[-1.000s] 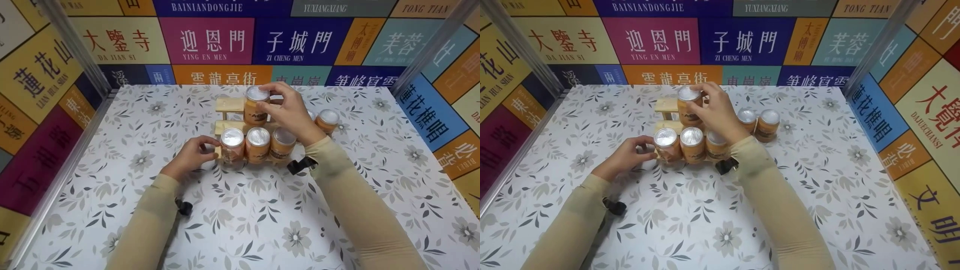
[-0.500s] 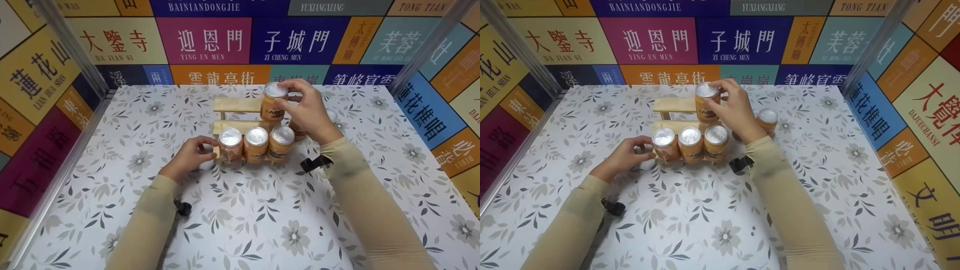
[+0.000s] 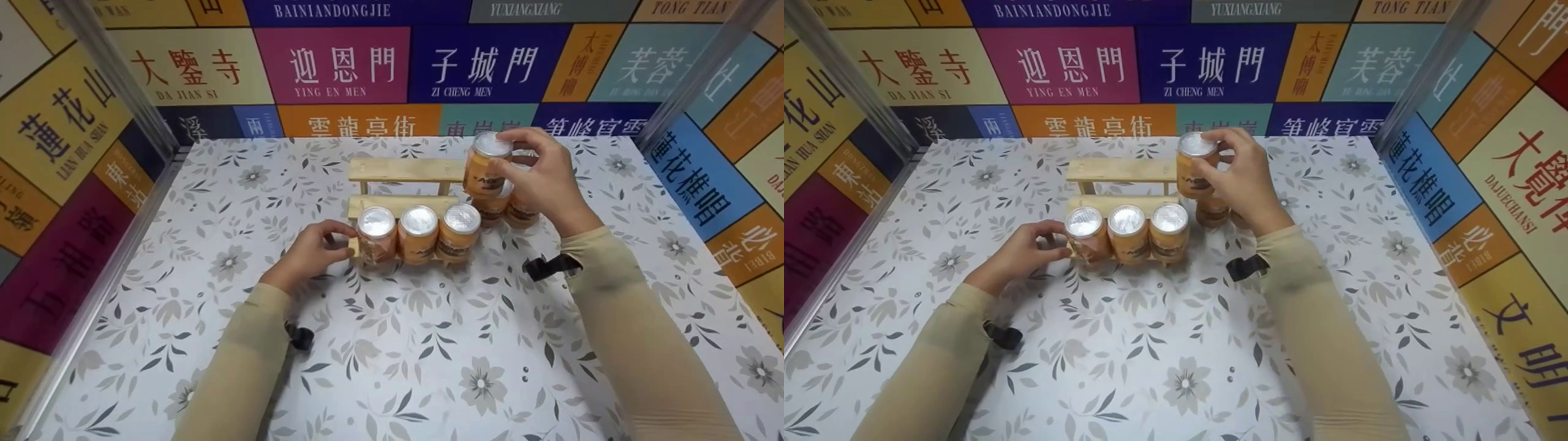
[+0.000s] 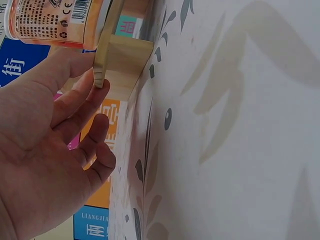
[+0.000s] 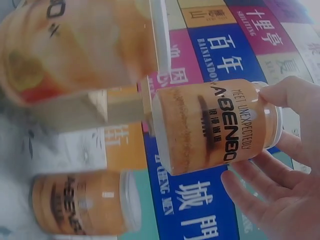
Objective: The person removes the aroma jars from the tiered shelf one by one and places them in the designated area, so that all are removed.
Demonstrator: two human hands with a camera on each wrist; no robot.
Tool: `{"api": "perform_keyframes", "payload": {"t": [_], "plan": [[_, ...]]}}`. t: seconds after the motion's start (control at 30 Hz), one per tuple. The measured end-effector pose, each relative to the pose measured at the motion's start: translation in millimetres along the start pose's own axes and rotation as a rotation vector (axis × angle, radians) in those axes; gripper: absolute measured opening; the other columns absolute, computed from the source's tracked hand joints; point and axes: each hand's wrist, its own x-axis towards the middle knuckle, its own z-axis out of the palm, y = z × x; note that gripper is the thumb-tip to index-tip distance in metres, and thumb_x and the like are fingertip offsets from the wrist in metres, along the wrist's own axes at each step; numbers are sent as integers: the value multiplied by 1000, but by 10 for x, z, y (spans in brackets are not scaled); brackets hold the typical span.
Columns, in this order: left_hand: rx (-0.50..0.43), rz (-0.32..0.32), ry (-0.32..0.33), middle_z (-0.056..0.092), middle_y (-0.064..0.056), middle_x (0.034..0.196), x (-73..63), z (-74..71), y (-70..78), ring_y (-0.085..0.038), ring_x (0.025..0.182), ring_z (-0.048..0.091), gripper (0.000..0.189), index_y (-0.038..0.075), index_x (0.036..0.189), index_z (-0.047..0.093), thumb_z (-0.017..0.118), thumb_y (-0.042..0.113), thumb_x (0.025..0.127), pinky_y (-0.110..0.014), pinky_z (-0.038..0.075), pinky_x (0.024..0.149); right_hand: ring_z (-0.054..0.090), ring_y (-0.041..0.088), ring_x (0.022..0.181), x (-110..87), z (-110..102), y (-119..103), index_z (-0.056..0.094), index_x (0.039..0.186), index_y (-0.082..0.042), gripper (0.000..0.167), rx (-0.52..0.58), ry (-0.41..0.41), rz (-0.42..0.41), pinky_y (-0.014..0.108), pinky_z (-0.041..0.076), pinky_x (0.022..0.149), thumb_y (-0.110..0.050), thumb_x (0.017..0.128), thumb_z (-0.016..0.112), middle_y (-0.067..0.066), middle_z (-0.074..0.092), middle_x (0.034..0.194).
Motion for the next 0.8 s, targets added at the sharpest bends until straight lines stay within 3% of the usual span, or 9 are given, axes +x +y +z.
{"api": "perform_keyframes", "payload": {"t": [0.63,0.8], "plan": [[6,-69,-10,67,-4,127,-8,-36,9,-25,110,59,30,16,120,71,76,13,91,-36,48,89,59,12,117,-51,-654,426,69,127,-9,42,-57,140,126,19,53,97,-19,89,82,-2,62,128],[9,-61,-12,68,-4,125,6,-9,21,-25,109,58,30,15,120,72,77,13,91,-36,48,89,59,12,118,-119,-801,553,69,130,-11,43,-53,166,182,17,52,97,-20,89,81,-4,62,128]]}}
